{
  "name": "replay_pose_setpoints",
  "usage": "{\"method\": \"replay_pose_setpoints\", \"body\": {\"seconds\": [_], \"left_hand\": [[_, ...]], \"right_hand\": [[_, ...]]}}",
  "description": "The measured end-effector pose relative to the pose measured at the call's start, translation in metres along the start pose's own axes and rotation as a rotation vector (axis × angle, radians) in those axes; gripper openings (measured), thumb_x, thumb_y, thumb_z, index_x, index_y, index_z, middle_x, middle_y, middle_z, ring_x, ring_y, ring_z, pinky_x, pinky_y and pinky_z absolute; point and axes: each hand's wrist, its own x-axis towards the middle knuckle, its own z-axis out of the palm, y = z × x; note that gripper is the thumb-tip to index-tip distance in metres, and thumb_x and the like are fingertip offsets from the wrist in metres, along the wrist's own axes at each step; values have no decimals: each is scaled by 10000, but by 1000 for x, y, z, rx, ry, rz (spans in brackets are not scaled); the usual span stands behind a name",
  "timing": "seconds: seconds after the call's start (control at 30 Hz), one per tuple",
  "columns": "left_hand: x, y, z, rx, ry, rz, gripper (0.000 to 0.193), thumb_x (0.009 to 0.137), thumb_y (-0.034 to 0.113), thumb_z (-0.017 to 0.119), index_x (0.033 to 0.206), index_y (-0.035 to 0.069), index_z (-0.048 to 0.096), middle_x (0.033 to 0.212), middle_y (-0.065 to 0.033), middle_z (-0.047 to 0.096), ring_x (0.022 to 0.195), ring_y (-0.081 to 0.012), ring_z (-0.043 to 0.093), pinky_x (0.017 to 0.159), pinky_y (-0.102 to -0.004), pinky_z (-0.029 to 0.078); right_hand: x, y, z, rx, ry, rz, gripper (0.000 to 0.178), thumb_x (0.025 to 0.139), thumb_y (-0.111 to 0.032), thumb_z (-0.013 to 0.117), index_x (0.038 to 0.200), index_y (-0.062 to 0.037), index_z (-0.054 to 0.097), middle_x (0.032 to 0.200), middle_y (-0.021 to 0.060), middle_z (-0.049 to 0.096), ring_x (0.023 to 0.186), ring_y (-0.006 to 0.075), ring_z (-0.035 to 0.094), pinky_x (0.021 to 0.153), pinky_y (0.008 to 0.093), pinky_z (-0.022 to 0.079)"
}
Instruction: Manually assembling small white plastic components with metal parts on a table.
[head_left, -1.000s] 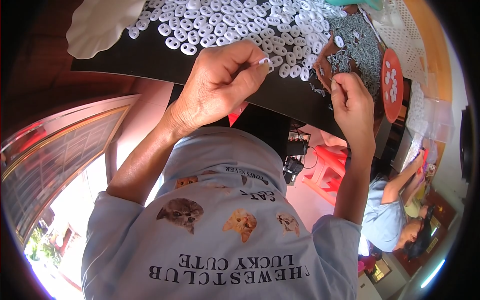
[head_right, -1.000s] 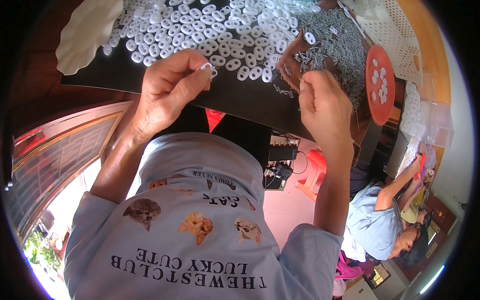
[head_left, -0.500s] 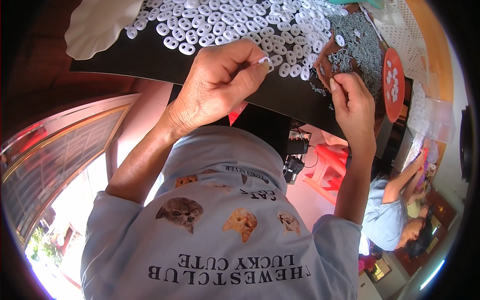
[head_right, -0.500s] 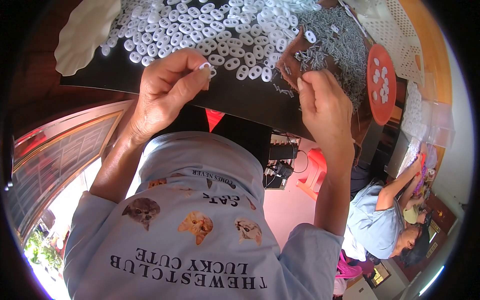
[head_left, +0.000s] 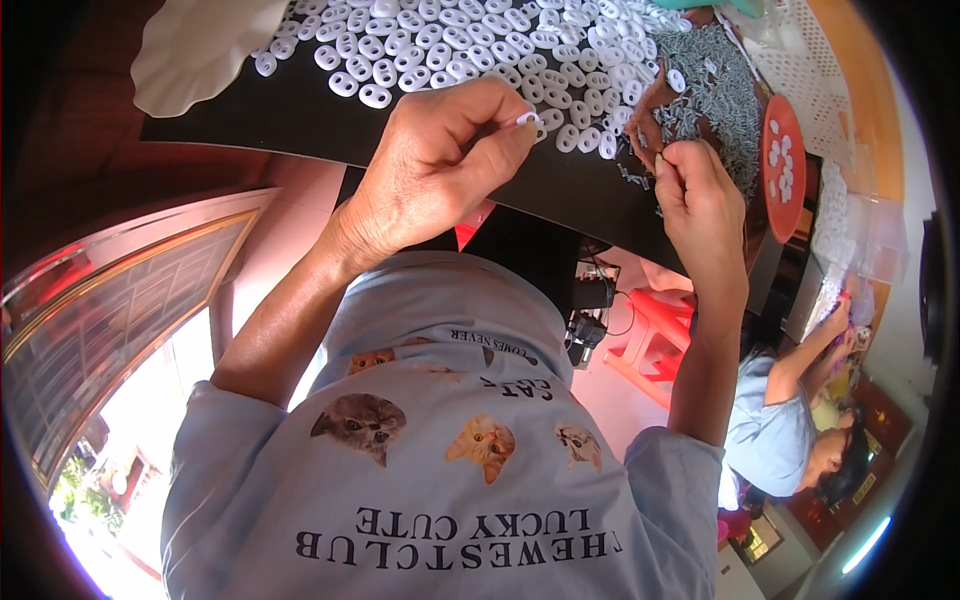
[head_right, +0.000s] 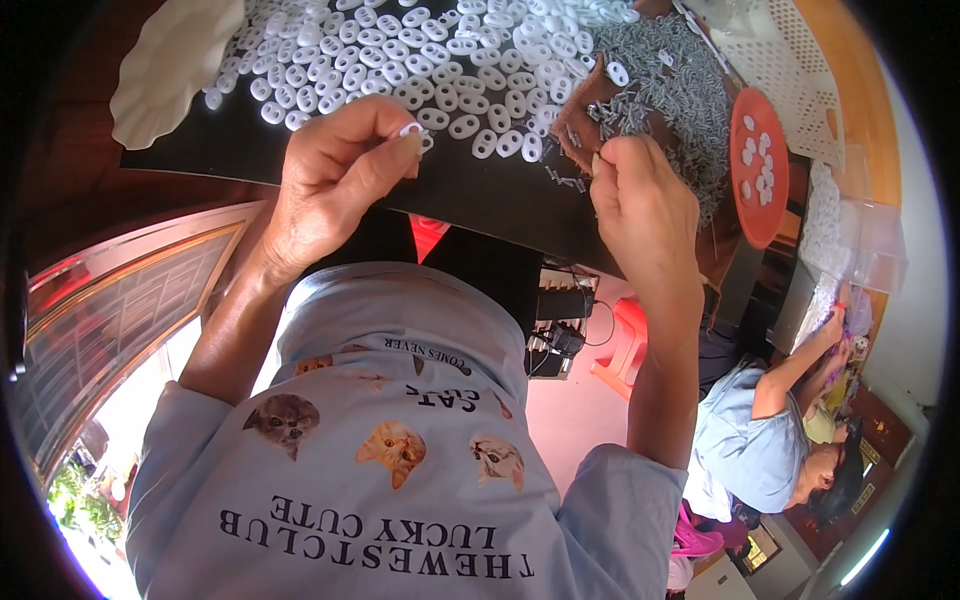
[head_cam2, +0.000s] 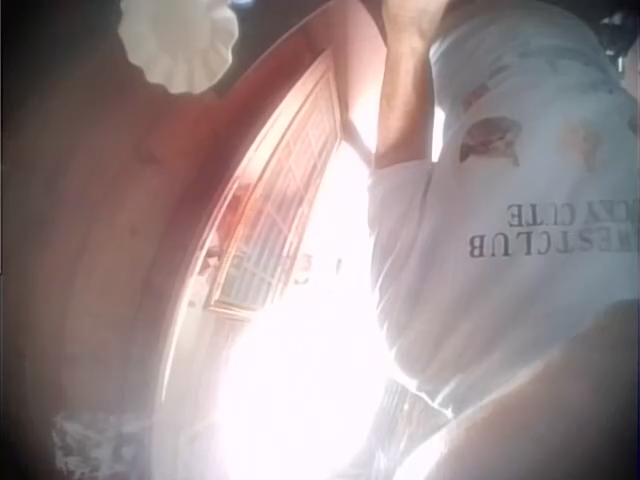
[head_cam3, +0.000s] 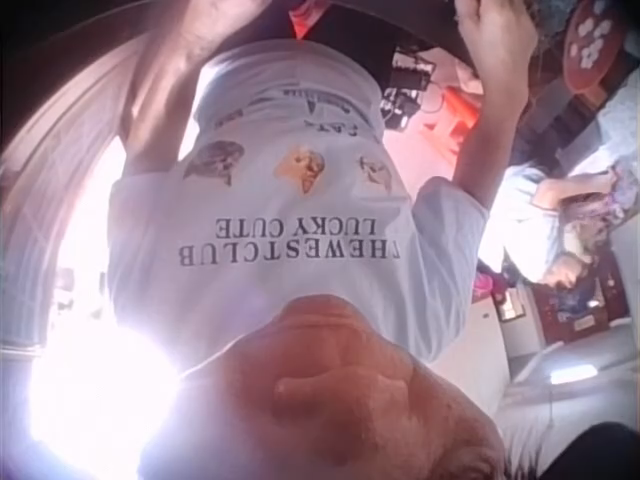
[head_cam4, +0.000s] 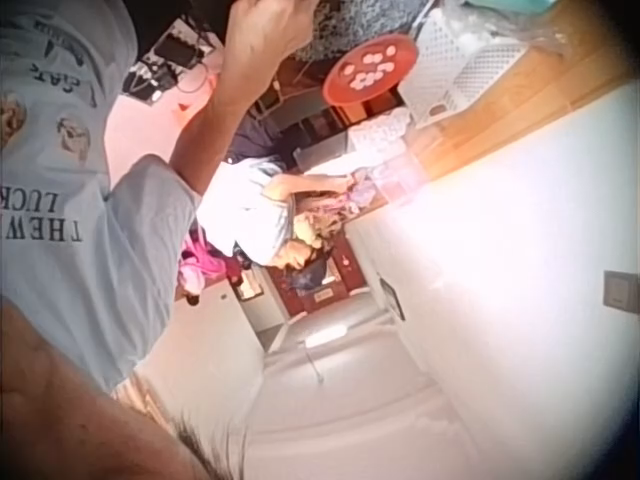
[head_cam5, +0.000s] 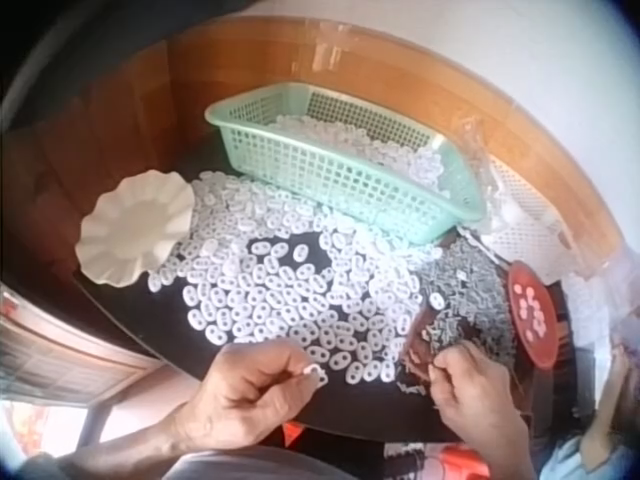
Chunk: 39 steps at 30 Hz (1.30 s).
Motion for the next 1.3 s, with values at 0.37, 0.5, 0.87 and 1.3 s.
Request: {"method": "replay_pose_setpoints", "body": {"seconds": [0.37, 0.5, 0.87, 1.3], "left_hand": [[-2, 7, -6, -4, -92, -110, 84, 963, 40, 558, 908, -9, 597, 785, 7, 568, 695, -42, 471, 623, -194, 379], [-2, 6, -6, -16, -105, -104, 83, 965, 37, 552, 913, -12, 594, 806, -5, 573, 729, -55, 490, 660, -203, 397], [0, 3, -6, 3, -124, -90, 83, 969, 38, 549, 919, -15, 589, 812, -13, 575, 752, -68, 503, 686, -212, 408], [-3, 4, -9, 11, -121, -95, 64, 962, 26, 552, 935, -17, 591, 815, -4, 571, 752, -59, 498, 678, -203, 408]], "right_hand": [[-4, -2, -2, 77, 85, -25, 165, 809, 40, 604, 926, -54, 534, 828, 129, 562, 667, 353, 586, 589, 402, 483], [-4, -1, 1, 68, 78, -30, 168, 812, 36, 605, 933, -55, 533, 819, 127, 558, 660, 349, 585, 587, 398, 483], [-4, -2, 3, 90, 126, -72, 200, 806, 72, 591, 968, -32, 533, 837, 134, 544, 674, 338, 580, 593, 392, 480], [-6, -6, 1, 126, 150, -71, 213, 801, 95, 577, 977, -16, 529, 851, 144, 547, 706, 334, 574, 619, 392, 480]]}}
